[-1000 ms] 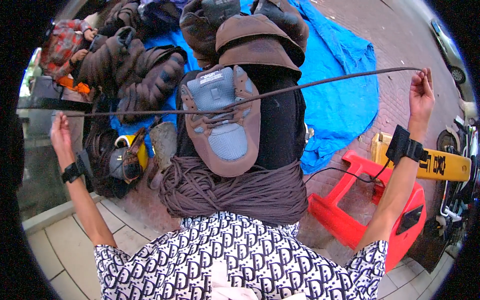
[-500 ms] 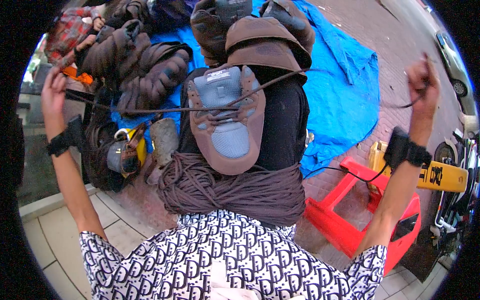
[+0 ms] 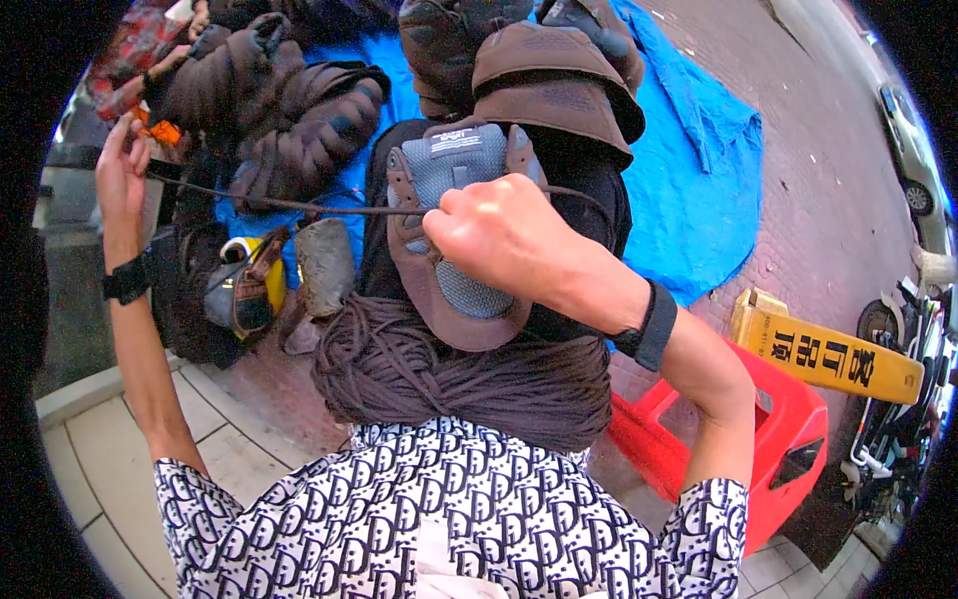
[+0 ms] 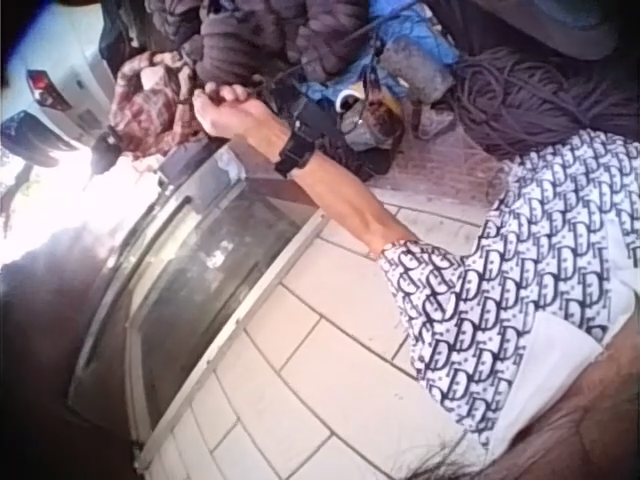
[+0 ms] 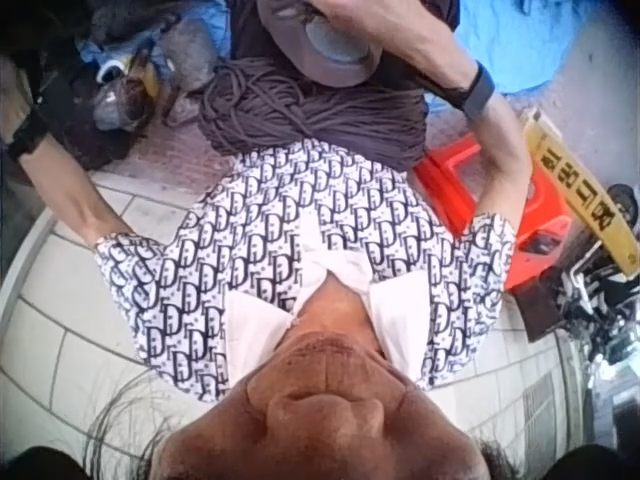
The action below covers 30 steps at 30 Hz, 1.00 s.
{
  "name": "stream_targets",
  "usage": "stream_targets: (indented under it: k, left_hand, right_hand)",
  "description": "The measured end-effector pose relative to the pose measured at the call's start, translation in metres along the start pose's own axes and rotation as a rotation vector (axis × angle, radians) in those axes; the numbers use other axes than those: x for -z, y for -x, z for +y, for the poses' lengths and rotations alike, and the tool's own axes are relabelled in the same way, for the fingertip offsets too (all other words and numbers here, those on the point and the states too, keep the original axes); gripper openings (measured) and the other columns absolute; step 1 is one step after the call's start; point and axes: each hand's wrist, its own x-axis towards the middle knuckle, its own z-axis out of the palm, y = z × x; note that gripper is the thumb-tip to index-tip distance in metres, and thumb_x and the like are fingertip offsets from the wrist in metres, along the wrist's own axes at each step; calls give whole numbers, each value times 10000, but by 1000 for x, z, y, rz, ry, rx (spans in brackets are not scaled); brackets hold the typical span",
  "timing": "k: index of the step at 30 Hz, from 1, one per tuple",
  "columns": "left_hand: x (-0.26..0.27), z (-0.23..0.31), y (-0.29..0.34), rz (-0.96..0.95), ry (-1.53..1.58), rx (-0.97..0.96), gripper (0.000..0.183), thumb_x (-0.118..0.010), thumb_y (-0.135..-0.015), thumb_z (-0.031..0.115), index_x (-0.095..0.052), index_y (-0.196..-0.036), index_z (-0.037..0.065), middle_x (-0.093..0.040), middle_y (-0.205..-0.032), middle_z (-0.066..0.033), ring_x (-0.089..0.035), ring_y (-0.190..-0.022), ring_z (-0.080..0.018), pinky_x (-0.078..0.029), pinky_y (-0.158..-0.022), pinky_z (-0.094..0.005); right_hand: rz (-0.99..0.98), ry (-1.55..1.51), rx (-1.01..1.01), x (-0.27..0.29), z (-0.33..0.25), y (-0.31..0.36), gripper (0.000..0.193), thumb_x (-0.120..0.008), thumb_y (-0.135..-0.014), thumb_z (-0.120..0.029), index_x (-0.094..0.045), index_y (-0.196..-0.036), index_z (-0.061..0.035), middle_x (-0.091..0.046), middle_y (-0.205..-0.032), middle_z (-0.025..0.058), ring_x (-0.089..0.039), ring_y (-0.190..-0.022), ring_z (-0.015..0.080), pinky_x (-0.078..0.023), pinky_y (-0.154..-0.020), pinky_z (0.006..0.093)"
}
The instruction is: Threading and organizing laces on a shoe at an outdoor workstation.
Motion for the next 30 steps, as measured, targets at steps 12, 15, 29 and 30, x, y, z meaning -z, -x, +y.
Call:
stream_targets:
  k: [12, 15, 29, 30]
  left_hand:
    - [120, -69, -19, 122, 164, 253, 116, -508, -867, 99, -522, -913, -7, -566, -812, -58, -305, -456, -53, -234, -412, -195]
    - [140, -70, -15, 146, 171, 282, 110, -517, -864, 103, -522, -908, 3, -565, -815, -60, -316, -465, -61, -245, -414, -208]
    - [170, -84, 8, 207, 165, 318, 81, -486, -878, 88, -509, -859, 13, -525, -786, -53, -322, -460, -68, -253, -405, -204]
    - [170, -87, 10, 266, 148, 317, 84, -488, -877, 83, -507, -853, 4, -522, -765, -53, -320, -459, -66, -246, -401, -202]
  right_hand:
    - [127, -484, -381, 35, 40, 30, 72, -598, -715, -55, -663, -733, -29, -645, -820, 59, -575, -547, 72, -456, -499, 194]
    - [492, -1094, -849, 81, 96, 63, 157, -513, -802, -83, -624, -883, -7, -608, -817, 64, -479, -461, 37, -325, -377, 155]
    - [1263, -1425, -785, 245, 242, 273, 254, -471, -875, -95, -531, -1088, 28, -380, -584, -20, -244, -440, 72, -219, -455, 209]
    - [1254, -1364, -871, 238, 249, 278, 244, -469, -878, -96, -537, -1084, 16, -379, -585, -22, -239, -436, 72, -224, -457, 203]
